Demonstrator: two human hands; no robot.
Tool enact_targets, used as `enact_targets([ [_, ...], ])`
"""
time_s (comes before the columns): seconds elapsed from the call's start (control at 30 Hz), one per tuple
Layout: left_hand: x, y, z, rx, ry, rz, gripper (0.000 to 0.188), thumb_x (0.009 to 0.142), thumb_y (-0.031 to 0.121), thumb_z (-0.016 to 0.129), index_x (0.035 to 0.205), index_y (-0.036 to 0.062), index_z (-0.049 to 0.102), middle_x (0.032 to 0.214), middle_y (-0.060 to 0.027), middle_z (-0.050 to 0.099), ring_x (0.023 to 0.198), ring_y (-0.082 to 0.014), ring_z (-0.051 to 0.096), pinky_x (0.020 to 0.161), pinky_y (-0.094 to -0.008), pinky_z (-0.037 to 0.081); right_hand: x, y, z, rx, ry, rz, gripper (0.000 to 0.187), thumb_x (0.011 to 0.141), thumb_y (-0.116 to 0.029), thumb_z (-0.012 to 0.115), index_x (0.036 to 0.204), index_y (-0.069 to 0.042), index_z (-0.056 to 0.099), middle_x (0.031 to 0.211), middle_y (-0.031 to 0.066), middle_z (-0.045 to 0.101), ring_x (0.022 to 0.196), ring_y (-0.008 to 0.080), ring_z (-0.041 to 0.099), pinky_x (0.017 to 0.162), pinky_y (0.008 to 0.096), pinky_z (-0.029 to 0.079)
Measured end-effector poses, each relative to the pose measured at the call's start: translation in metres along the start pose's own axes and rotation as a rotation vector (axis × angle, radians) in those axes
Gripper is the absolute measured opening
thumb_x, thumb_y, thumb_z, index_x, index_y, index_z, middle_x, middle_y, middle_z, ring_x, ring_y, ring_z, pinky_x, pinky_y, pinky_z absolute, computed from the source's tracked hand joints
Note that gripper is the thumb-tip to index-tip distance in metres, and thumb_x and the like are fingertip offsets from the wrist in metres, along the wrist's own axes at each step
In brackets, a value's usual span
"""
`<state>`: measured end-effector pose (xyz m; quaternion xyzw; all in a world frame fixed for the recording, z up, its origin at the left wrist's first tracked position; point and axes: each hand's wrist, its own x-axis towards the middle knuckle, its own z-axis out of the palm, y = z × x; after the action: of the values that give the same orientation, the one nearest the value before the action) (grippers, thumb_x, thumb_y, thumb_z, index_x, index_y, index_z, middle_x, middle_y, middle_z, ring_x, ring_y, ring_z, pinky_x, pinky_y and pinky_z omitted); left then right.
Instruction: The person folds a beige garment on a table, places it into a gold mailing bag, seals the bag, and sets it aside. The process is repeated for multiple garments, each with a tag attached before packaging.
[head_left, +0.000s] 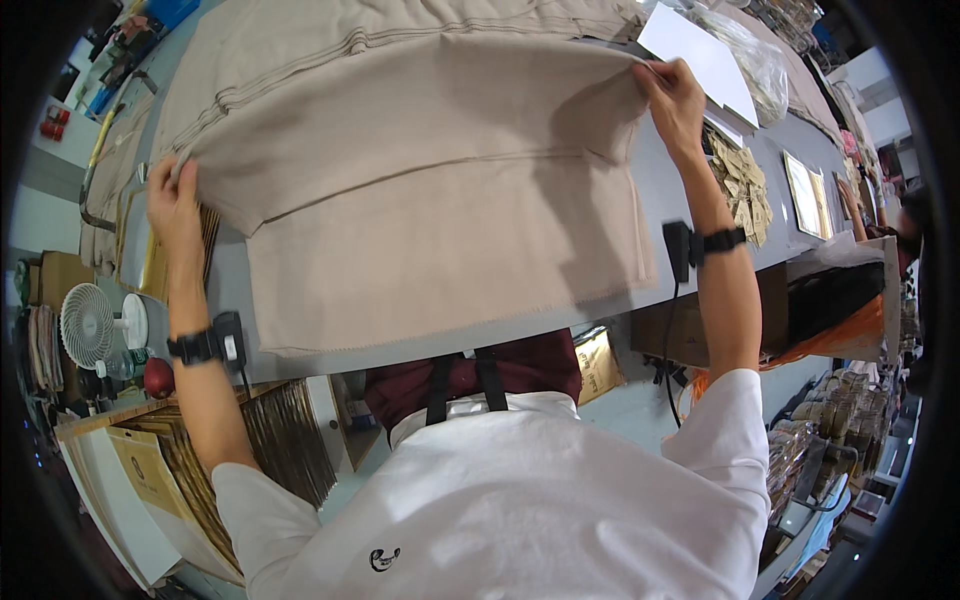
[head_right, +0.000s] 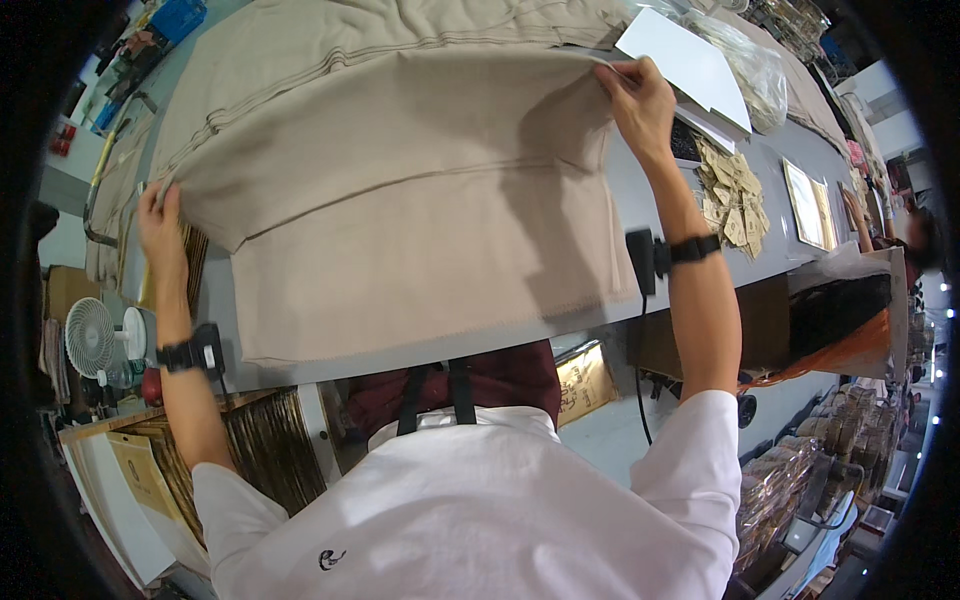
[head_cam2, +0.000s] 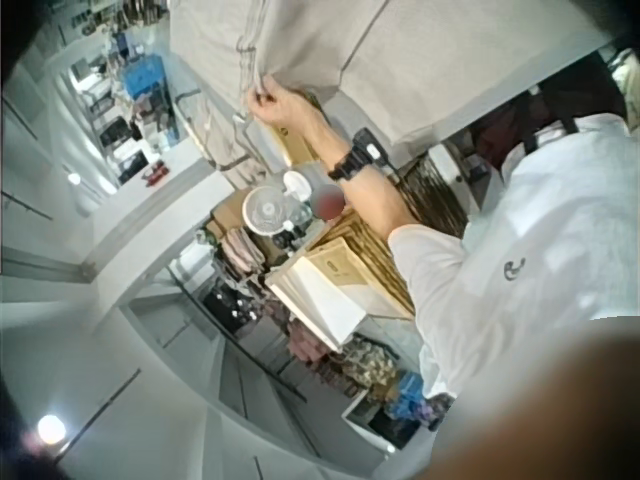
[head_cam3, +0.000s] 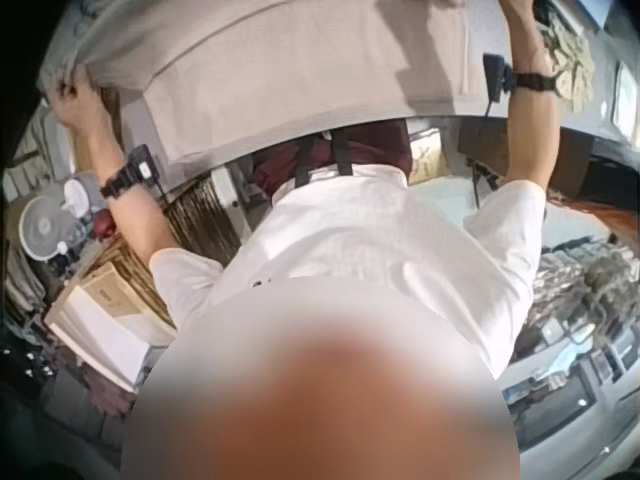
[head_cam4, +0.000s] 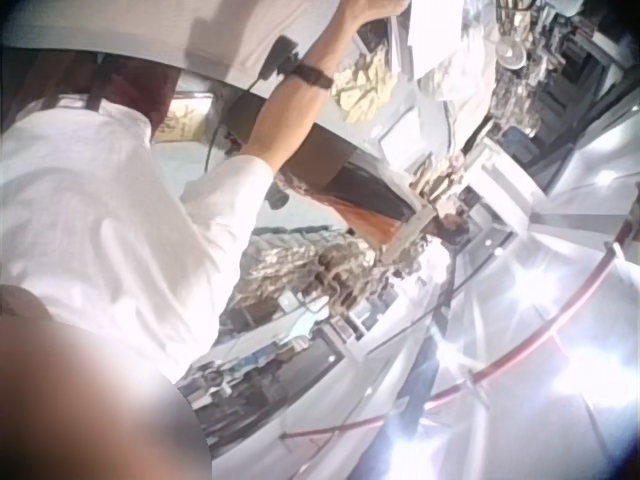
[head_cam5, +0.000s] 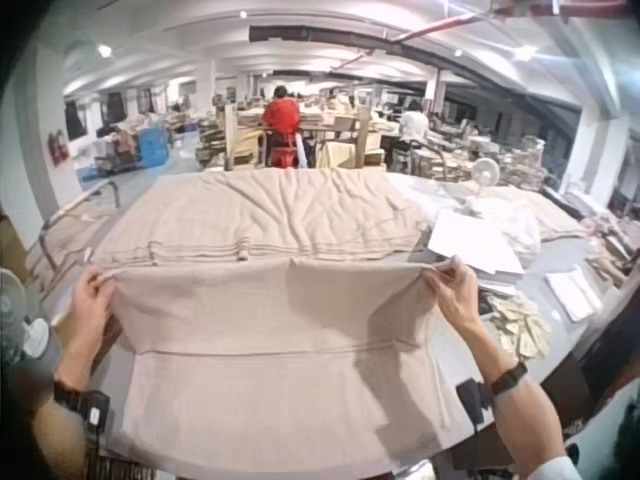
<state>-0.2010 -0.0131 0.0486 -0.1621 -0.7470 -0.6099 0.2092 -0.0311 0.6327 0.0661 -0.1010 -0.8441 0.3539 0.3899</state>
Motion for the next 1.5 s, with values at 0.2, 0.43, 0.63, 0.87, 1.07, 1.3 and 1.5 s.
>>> enact_targets([
  [0.2, -0.119, 0.013, -0.072, -0.016, 0.03, -0.128, 0.026, 0.102, 0.011, 0.069, 0.125, 0.0018, 0.059, 0.123, -0.004, 0.061, 0.113, -0.0142, 0.058, 0.102, -0.0305, 0.044, -0.123, -0.016, -0.071, -0.014, -0.163, 0.025, 0.013, 0.096, -0.01, 0.077, 0.097, 0.0, 0.07, 0.09, 0.0044, 0.073, 0.08, 0.0096, 0.063, 0.076, 0.028, 0.051],
  [0.43, -0.226, 0.012, -0.095, 0.453, -0.232, -0.378, 0.037, 0.097, 0.018, 0.076, 0.127, -0.0015, 0.069, 0.103, -0.0036, 0.067, 0.099, -0.0155, 0.061, 0.095, -0.032, 0.048, -0.18, -0.017, -0.103, -0.266, -0.641, -0.07, 0.016, 0.092, -0.008, 0.077, 0.106, -0.002, 0.073, 0.115, 0.0112, 0.077, 0.105, 0.0298, 0.07, 0.089, 0.0392, 0.056],
  [0.63, -0.23, 0.018, -0.071, 0.635, -0.138, -0.455, 0.05, 0.09, 0.023, 0.084, 0.13, -0.0025, 0.069, 0.102, -0.004, 0.064, 0.095, -0.0153, 0.057, 0.09, -0.0307, 0.049, -0.191, -0.023, -0.027, -0.376, -0.451, -0.207, 0.026, 0.1, -0.021, 0.069, 0.121, -0.005, 0.074, 0.132, 0.0154, 0.071, 0.127, 0.0363, 0.064, 0.109, 0.0474, 0.048],
  [0.87, -0.231, 0.019, -0.057, 0.659, -0.084, -0.464, 0.049, 0.087, 0.023, 0.087, 0.124, -0.0055, 0.07, 0.098, -0.0026, 0.061, 0.088, -0.0144, 0.052, 0.084, -0.0301, 0.049, -0.161, -0.007, -0.018, -0.457, -0.608, -0.144, 0.033, 0.103, -0.026, 0.063, 0.128, -0.006, 0.072, 0.136, 0.0167, 0.069, 0.13, 0.0362, 0.063, 0.109, 0.046, 0.05],
  [1.07, -0.229, 0.01, -0.061, 0.518, -0.02, -0.574, 0.045, 0.09, 0.021, 0.086, 0.123, -0.0055, 0.071, 0.092, 0.0009, 0.059, 0.083, -0.0099, 0.05, 0.075, -0.0268, 0.048, -0.097, 0.029, -0.006, -0.441, -0.364, 0.035, 0.032, 0.096, -0.031, 0.072, 0.117, -0.006, 0.076, 0.103, 0.0155, 0.075, 0.091, 0.0329, 0.072, 0.081, 0.0437, 0.057],
  [1.3, -0.233, 0.003, -0.064, 0.529, -0.031, -0.563, 0.044, 0.09, 0.019, 0.085, 0.123, -0.0056, 0.071, 0.09, 0.0021, 0.057, 0.083, -0.0096, 0.049, 0.075, -0.0267, 0.047, -0.057, 0.076, 0.009, -0.463, -0.519, 0.25, 0.038, 0.098, -0.04, 0.071, 0.099, -0.003, 0.081, 0.091, 0.0235, 0.075, 0.085, 0.0417, 0.072, 0.075, 0.0489, 0.056],
  [1.5, -0.234, -0.001, -0.065, 0.609, -0.066, -0.492, 0.042, 0.092, 0.02, 0.083, 0.122, -0.0059, 0.07, 0.088, 0.0014, 0.053, 0.081, -0.0116, 0.046, 0.075, -0.0293, 0.045, -0.03, 0.071, 0.007, -0.646, -0.483, 0.024, 0.03, 0.101, -0.037, 0.064, 0.103, -0.008, 0.075, 0.107, 0.0125, 0.073, 0.099, 0.0395, 0.07, 0.085, 0.0477, 0.055],
])
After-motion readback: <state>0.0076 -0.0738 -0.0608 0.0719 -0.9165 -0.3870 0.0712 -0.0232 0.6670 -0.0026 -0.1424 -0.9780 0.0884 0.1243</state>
